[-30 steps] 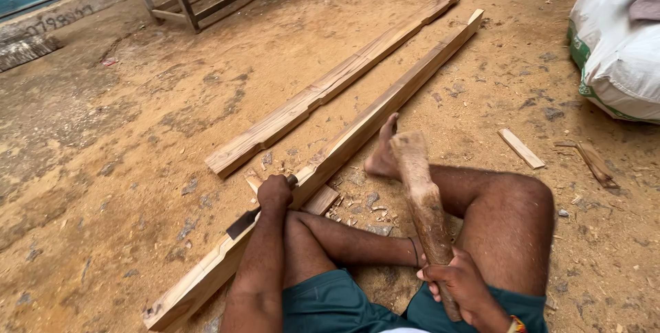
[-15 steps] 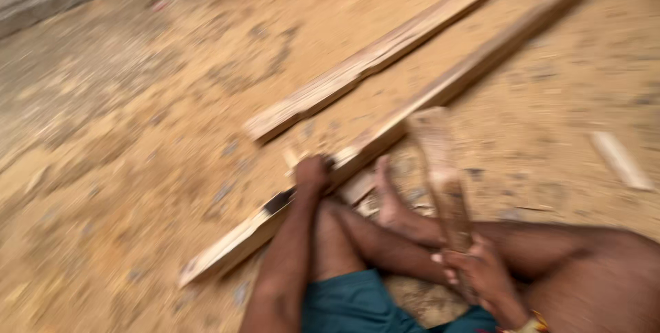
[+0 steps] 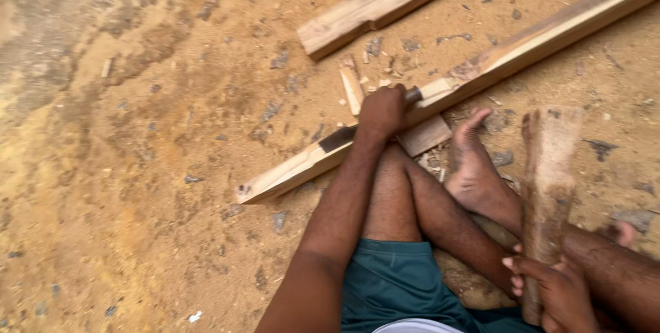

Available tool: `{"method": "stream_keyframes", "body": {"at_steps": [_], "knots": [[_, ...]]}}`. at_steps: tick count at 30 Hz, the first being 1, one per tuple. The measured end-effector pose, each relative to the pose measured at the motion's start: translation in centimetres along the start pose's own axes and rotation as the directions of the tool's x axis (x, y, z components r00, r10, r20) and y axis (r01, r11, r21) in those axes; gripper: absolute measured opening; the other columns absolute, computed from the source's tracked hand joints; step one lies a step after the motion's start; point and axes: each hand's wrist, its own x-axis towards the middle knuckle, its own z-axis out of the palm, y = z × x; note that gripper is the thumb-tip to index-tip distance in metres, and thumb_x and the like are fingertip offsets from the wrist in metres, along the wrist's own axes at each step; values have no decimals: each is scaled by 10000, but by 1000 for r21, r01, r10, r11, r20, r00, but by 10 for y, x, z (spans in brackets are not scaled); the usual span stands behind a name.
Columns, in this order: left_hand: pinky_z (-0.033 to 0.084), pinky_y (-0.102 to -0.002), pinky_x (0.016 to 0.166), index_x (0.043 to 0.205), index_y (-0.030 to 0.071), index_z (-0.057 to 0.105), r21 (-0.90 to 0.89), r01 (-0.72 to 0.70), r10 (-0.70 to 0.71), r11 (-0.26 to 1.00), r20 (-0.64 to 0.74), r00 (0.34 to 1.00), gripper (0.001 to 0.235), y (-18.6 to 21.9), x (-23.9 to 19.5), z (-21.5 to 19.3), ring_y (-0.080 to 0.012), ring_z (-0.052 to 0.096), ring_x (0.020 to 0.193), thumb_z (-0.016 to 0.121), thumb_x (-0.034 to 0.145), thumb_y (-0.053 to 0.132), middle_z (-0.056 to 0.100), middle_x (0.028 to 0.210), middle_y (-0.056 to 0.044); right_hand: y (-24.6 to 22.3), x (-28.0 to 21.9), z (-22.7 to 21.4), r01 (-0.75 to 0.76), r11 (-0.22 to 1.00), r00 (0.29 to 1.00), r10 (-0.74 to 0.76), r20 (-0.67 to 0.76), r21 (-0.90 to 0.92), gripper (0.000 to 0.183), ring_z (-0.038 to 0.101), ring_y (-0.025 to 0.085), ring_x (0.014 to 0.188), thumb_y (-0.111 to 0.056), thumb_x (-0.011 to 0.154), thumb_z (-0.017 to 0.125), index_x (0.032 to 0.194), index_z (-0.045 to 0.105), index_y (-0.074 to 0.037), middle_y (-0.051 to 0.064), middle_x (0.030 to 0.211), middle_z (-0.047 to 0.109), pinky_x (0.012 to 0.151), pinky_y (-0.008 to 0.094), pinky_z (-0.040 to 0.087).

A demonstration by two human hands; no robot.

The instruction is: The person carves a long wooden plank using a chisel and a wooden mallet. They hold the chisel with one hand and strike it with the mallet to remove wood shavings, occasionally adjusting the plank's position.

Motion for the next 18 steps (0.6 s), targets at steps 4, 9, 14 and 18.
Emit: {"method": "stream_keyframes", "body": {"at_steps": [4, 9, 14, 18], "knots": [[594, -484, 802, 1125, 66, 692, -17, 21, -21, 1000, -44, 999, 285, 2, -27, -5, -345, 736, 900, 749, 867, 174, 752, 973, -177, -3, -11, 10, -21, 1000, 1000, 21, -17, -6, 394, 550, 186, 521, 7, 720, 754, 1095, 634, 12, 82, 677, 591, 456, 331, 443], [665, -371, 760, 1304, 104, 687, -369, -208, 66, 906, -361, 930, 480, 8, -54, -56, -222, 779, 893, 815, 875, 276, 774, 1035, -114, -8, 3, 14, -30, 998, 999, 28, -37, -57, 366, 546, 202, 493, 15, 718, 762, 1064, 645, 38, 125, 644, 593, 432, 341, 428], [652, -287, 677, 1409, 131, 658, -830, -259, -109, 494, -354, 929, 571, 0, -60, -138, -122, 661, 690, 811, 872, 253, 720, 901, -33, -2, 14, 13, 17, 998, 1000, -17, 3, -56, 409, 548, 206, 465, 28, 699, 756, 1079, 605, 50, 116, 614, 592, 407, 354, 436], [638, -284, 896, 1319, 138, 651, -889, -458, 159, -28, -456, 876, 587, 14, -57, -159, -131, 668, 928, 912, 796, 184, 615, 1036, -29, -1, 21, 3, -15, 972, 999, 24, 38, -235, 410, 566, 243, 438, -17, 745, 790, 1103, 606, 59, 165, 567, 598, 416, 379, 466]]}}
